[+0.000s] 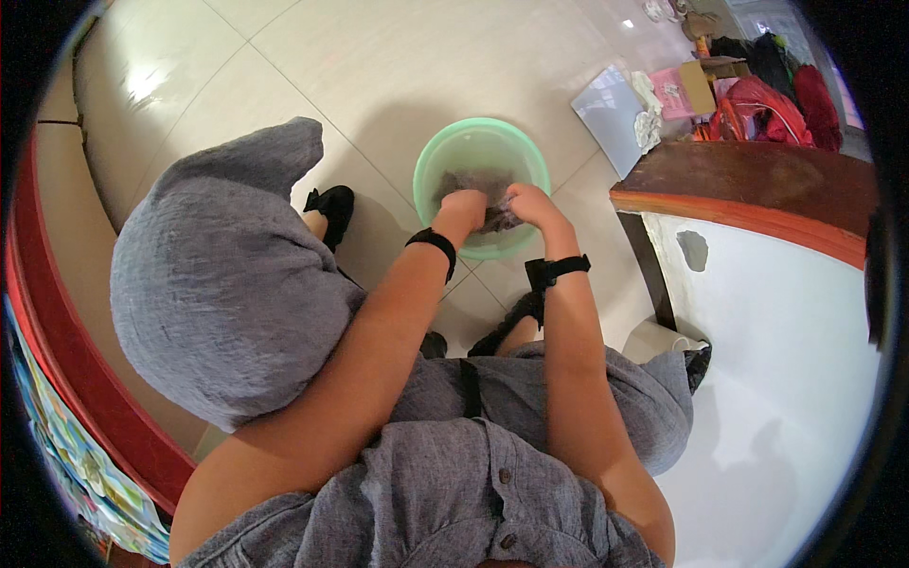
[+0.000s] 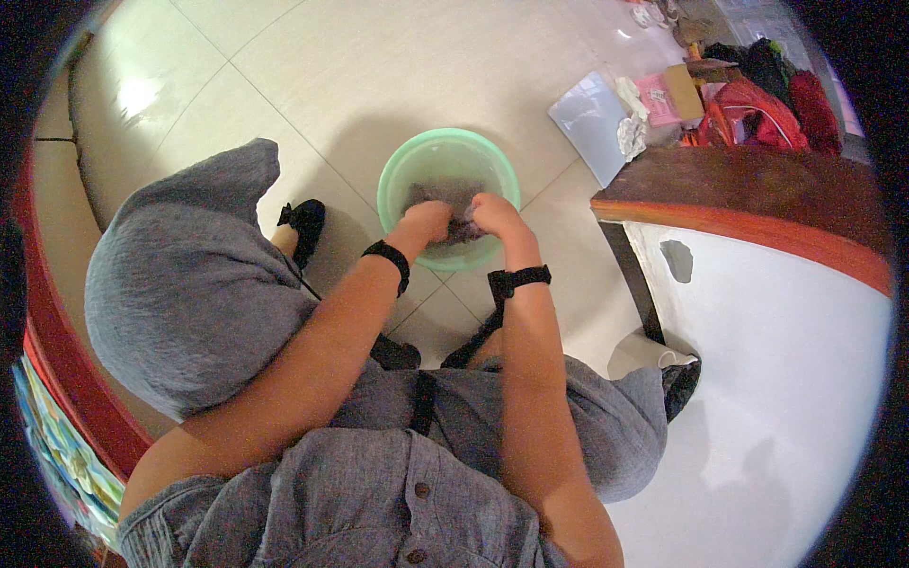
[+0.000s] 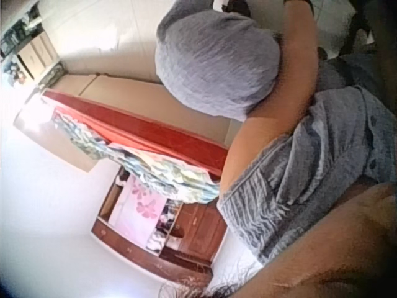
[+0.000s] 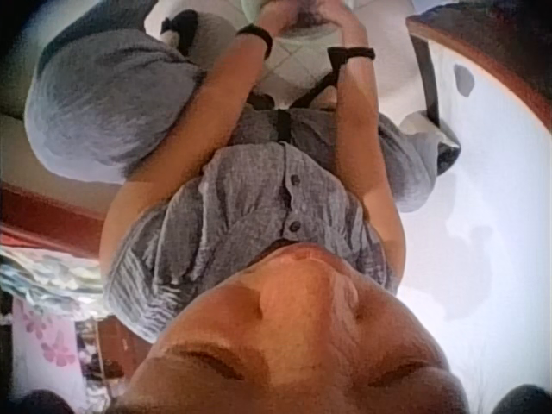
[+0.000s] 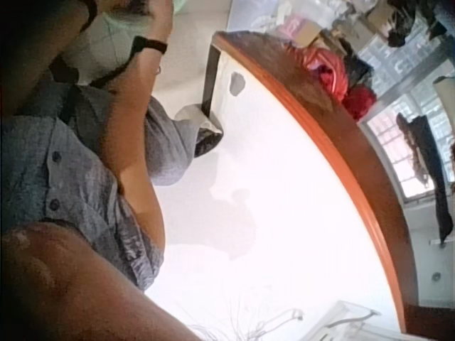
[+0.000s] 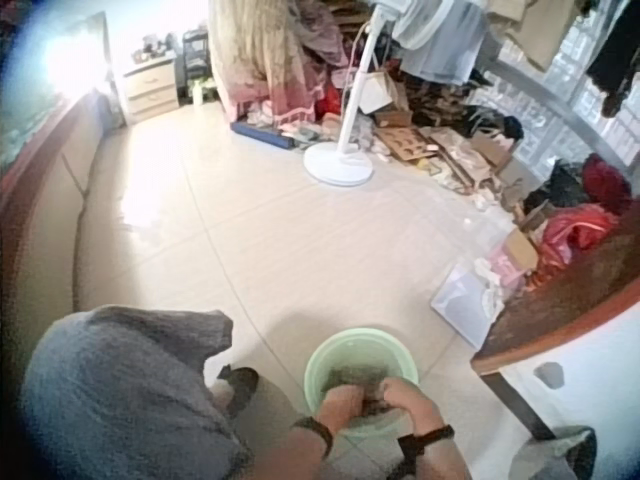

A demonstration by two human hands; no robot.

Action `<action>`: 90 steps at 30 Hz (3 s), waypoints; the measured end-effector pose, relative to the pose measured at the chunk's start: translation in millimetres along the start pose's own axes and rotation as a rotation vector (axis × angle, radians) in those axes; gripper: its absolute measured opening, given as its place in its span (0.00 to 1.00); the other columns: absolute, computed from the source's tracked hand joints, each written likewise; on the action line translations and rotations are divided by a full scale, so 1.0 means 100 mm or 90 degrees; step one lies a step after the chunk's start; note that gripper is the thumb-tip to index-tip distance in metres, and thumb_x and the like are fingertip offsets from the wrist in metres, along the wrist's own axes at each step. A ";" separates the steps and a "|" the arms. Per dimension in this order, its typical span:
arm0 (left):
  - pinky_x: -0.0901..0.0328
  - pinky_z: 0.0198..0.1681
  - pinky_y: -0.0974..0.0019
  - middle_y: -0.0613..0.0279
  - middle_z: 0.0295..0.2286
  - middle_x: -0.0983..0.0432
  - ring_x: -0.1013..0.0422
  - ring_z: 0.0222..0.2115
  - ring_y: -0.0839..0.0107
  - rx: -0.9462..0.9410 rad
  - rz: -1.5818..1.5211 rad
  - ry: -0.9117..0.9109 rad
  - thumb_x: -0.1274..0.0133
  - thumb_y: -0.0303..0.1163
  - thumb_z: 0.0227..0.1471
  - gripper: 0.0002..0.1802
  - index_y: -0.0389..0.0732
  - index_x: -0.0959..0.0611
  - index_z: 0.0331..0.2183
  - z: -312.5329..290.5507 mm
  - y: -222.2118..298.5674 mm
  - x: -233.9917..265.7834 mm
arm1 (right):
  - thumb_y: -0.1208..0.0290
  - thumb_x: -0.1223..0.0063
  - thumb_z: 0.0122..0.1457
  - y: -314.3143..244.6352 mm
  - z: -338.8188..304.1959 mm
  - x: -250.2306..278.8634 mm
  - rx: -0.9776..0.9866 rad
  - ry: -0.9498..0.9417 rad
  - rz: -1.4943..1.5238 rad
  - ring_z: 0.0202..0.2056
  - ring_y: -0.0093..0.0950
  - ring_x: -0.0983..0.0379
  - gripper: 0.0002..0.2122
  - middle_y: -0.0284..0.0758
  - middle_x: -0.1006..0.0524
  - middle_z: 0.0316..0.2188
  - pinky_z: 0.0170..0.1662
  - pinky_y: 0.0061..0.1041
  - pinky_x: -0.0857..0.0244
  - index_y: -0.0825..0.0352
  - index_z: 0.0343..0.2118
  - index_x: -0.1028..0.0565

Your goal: Cleaning a tiled floor using a damp cloth and a bucket of water.

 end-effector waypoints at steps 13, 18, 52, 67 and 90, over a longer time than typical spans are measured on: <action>0.32 0.40 0.57 0.58 0.35 0.23 0.27 0.37 0.59 -0.024 -0.029 -0.035 0.43 0.33 0.39 0.14 0.45 0.18 0.34 0.20 -0.40 -0.01 | 0.79 0.45 0.36 -0.04 -0.13 0.06 -0.003 0.009 0.215 0.29 0.27 0.31 0.16 0.36 0.27 0.28 0.31 0.27 0.36 0.72 0.33 0.29; 0.32 0.41 0.61 0.61 0.38 0.23 0.26 0.39 0.62 0.039 0.083 -0.039 0.45 0.33 0.44 0.13 0.45 0.18 0.36 0.09 -0.20 0.08 | 0.77 0.49 0.41 0.36 -0.04 -0.08 -0.032 0.080 0.182 0.27 0.26 0.32 0.12 0.34 0.28 0.25 0.28 0.28 0.38 0.68 0.33 0.29; 0.34 0.46 0.56 0.50 0.43 0.27 0.31 0.44 0.56 -0.005 0.058 -0.077 0.47 0.34 0.46 0.16 0.39 0.21 0.39 0.20 -0.34 -0.47 | 0.81 0.53 0.43 -0.31 0.10 -0.51 0.039 0.091 0.023 0.31 0.48 0.30 0.08 0.50 0.26 0.28 0.33 0.39 0.33 0.75 0.29 0.27; 0.37 0.44 0.63 0.61 0.35 0.23 0.29 0.38 0.66 -0.295 -0.349 -0.003 0.46 0.26 0.41 0.18 0.40 0.22 0.39 -0.26 0.21 0.72 | 0.77 0.45 0.49 -0.82 -0.86 1.15 0.240 0.049 0.735 0.23 0.17 0.33 0.05 0.28 0.31 0.22 0.25 0.16 0.36 0.66 0.27 0.30; 0.35 0.37 0.66 0.59 0.34 0.26 0.29 0.33 0.65 -0.106 -0.743 0.308 0.55 0.36 0.48 0.17 0.35 0.23 0.37 -0.06 0.17 0.85 | 0.79 0.48 0.49 -0.11 -0.17 0.12 0.031 0.286 0.829 0.29 0.22 0.30 0.14 0.33 0.26 0.33 0.32 0.23 0.33 0.71 0.41 0.30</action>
Point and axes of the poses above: each hand's wrist, its own z-axis towards the middle knuckle, its own x-axis out of the back of the hand, y = z × x, the point moved 6 cm from there along z, towards the middle knuckle
